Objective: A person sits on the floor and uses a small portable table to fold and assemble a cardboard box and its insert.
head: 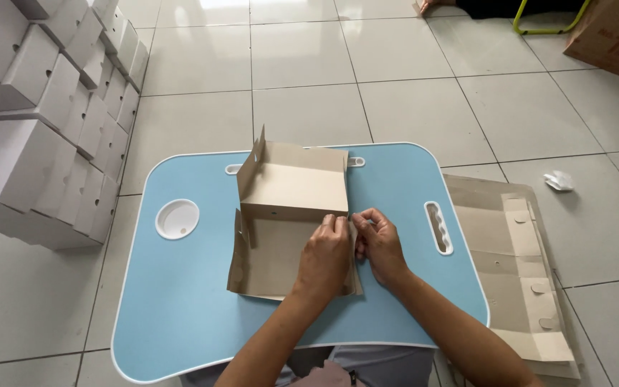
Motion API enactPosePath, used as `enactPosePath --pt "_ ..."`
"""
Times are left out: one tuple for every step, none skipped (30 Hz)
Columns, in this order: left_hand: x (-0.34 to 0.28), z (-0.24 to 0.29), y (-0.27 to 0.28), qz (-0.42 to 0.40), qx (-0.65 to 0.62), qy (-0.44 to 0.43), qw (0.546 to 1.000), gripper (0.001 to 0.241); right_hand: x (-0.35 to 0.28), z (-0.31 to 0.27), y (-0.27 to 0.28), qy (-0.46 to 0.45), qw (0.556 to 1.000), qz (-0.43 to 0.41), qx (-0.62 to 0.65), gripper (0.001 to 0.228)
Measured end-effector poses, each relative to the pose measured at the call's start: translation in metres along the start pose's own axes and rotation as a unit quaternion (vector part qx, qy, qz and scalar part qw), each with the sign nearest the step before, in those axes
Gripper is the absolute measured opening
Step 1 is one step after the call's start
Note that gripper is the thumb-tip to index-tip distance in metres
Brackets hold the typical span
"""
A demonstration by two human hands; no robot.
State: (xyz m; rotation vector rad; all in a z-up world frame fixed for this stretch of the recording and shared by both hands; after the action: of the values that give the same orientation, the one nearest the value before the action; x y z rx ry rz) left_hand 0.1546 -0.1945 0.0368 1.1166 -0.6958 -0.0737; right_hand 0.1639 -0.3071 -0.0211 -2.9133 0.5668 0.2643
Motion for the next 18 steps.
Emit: enactPosePath --pt "-0.001 -0.002 -0.003 0.002 -0.010 0.007 1.000 0.020 0.001 -0.001 0.000 0.029 1.000 -0.006 0.012 0.020" --pt "-0.001 0.000 -0.001 0.003 -0.010 0.007 1.000 0.020 0.003 0.003 0.000 0.029 1.000 -0.006 0.011 0.020" --pt "-0.001 -0.001 0.000 -0.001 -0.056 0.026 0.998 0.021 0.005 0.004 -0.001 0.051 0.999 -0.015 0.002 0.020" --pt "-0.001 -0.001 0.001 -0.004 -0.102 0.045 0.994 0.022 0.007 0.004 -0.002 0.073 0.997 -0.024 -0.007 0.020" --pt "-0.001 -0.004 -0.003 -0.004 -0.102 0.045 0.994 0.022 0.006 0.004 -0.002 0.073 0.997 -0.024 -0.007 0.020" --pt "-0.002 -0.008 -0.009 -0.016 -0.132 0.056 0.989 0.024 0.005 0.001 -0.004 0.087 0.996 -0.030 -0.020 0.021" --pt "-0.003 -0.011 -0.016 -0.029 -0.163 0.066 0.984 0.025 0.004 -0.002 -0.005 0.102 0.994 -0.037 -0.033 0.023" --pt "-0.003 -0.015 -0.020 -0.029 -0.163 0.066 0.984 0.025 0.005 -0.002 -0.004 0.102 0.994 -0.037 -0.034 0.023" --pt "-0.003 -0.018 -0.028 -0.046 -0.196 0.077 0.977 0.023 0.005 -0.003 -0.003 0.112 0.992 -0.036 -0.051 0.020" --pt "-0.005 -0.021 -0.035 -0.064 -0.228 0.088 0.968 0.022 0.005 -0.003 -0.003 0.122 0.990 -0.035 -0.067 0.018" --pt "-0.006 -0.026 -0.033 -0.064 -0.228 0.088 0.967 0.022 0.004 -0.005 -0.003 0.121 0.990 -0.035 -0.068 0.018" --pt "-0.007 -0.029 -0.033 -0.077 -0.244 0.084 0.963 0.023 0.003 -0.009 -0.006 0.128 0.988 -0.048 -0.077 0.017" --pt "-0.008 -0.032 -0.033 -0.090 -0.260 0.080 0.958 0.024 0.002 -0.013 -0.009 0.135 0.985 -0.060 -0.087 0.019" --pt "-0.006 -0.037 -0.013 -0.089 -0.261 0.080 0.958 0.024 0.004 -0.010 -0.008 0.136 0.985 -0.060 -0.087 0.019" --pt "-0.002 -0.044 0.011 -0.068 -0.251 0.086 0.962 0.027 0.005 -0.009 -0.009 0.154 0.979 -0.070 -0.118 0.020" --pt "0.000 -0.050 0.033 -0.050 -0.242 0.092 0.965 0.029 0.005 -0.006 -0.010 0.170 0.971 -0.077 -0.148 0.022" --pt "0.003 -0.058 0.051 -0.051 -0.243 0.091 0.964 0.029 0.007 -0.002 -0.008 0.169 0.972 -0.076 -0.148 0.022" --pt "0.009 -0.071 0.080 0.013 -0.177 0.091 0.980 0.031 0.008 0.000 -0.006 0.176 0.970 -0.074 -0.153 0.022"
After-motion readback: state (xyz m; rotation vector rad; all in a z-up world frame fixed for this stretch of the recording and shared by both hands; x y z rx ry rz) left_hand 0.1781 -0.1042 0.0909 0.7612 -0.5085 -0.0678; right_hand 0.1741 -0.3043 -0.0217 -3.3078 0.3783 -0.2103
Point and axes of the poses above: each hand's wrist, its own x-axis towards the middle knuckle, its own y-axis out of the back of the hand, z = x × y, the point moved 9 cm from there along x, towards the middle knuckle, and after that the axes turned 9 degrees about z, right-handed, at the moved point
